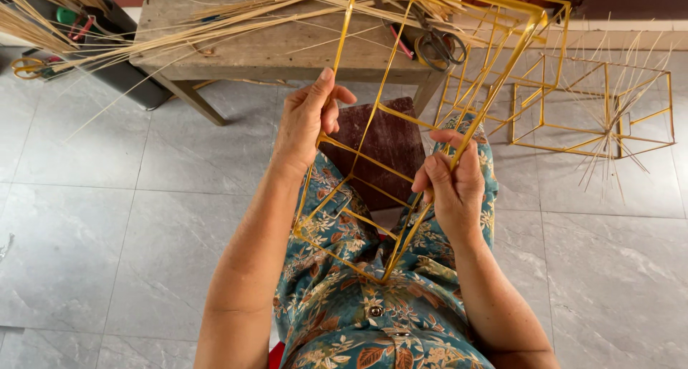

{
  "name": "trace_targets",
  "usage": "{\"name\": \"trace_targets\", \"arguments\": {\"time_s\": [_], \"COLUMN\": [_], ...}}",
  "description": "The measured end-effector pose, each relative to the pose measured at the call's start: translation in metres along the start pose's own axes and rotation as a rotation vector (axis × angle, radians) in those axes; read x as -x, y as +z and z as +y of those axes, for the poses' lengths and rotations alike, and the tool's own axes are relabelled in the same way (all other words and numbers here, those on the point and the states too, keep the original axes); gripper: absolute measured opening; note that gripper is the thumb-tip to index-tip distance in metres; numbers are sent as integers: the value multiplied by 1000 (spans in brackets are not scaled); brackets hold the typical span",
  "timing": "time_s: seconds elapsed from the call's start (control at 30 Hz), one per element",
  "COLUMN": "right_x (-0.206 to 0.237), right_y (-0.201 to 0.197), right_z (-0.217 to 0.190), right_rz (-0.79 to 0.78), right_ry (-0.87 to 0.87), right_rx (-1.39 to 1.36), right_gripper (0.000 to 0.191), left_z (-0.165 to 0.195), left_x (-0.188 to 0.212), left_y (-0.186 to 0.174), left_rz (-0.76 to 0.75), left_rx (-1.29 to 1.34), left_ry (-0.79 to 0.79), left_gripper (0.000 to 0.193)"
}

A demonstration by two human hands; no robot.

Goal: The person assembles a rectangular bamboo frame by wrapping and securing joints with adhesive tape. They use scissors to cut the tape and repeatedly wrap each corner to reinforce the structure. The person adjusts the frame's alignment and inspects the joints before finishing.

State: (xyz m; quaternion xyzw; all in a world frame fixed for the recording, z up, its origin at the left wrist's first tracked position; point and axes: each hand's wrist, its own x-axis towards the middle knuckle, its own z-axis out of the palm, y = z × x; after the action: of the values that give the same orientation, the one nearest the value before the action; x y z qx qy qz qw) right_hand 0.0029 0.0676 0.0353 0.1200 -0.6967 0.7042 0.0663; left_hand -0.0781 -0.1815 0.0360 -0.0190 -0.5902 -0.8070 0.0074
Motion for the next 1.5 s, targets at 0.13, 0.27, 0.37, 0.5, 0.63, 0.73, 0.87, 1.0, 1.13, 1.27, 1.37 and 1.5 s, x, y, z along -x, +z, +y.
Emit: {"name": "trace_targets", "arguments": {"time_s": [0.13,0.27,0.37,0.5,0.63,0.73,0.87,1.0,1.13,1.27,1.37,1.5], "right_x": [-2,0,0,-2,-3,-3,0,3,2,5,7,4], "right_y": [1,10,12,10,8,7,4,3,7,9,10,9], "right_z": [-5,-10,-12,-12,-10,-6,1,14,29,43,53,61], "right_rz": [-3,2,2,8,8,4,12,15,95,67,91,90], "right_ry": [26,22,24,-1,0,12,-1,-19,23,-2,3,-30], "right_rx": [64,89,87,76,70,27,50,39,-23,-12,10,-29], "right_gripper": [25,25,25,25,25,26,24,23,22,21,20,18], "left_z": [21,44,47,48,48,49,44,23,-17,-53,-70,-88], "left_x": [-19,-41,-58,-85,-91,-83,-83,-83,-57,-23,4,49], "left_y": [4,15,32,42,32,19,13,11,4,-15,-37,-56], "left_rz": [-39,12,245,365,-137,-282,-354,-360,-194,-173,-179,-68], "left_rx": [-17,-324,-952,-1239,-162,189,282,260,-164,-416,-404,-608], "left_ry": [133,510,886,846,259,32,-112,-36,192,339,368,369], "left_gripper": [33,37,41,30,42,44,48,46,59,63,62,58]}}
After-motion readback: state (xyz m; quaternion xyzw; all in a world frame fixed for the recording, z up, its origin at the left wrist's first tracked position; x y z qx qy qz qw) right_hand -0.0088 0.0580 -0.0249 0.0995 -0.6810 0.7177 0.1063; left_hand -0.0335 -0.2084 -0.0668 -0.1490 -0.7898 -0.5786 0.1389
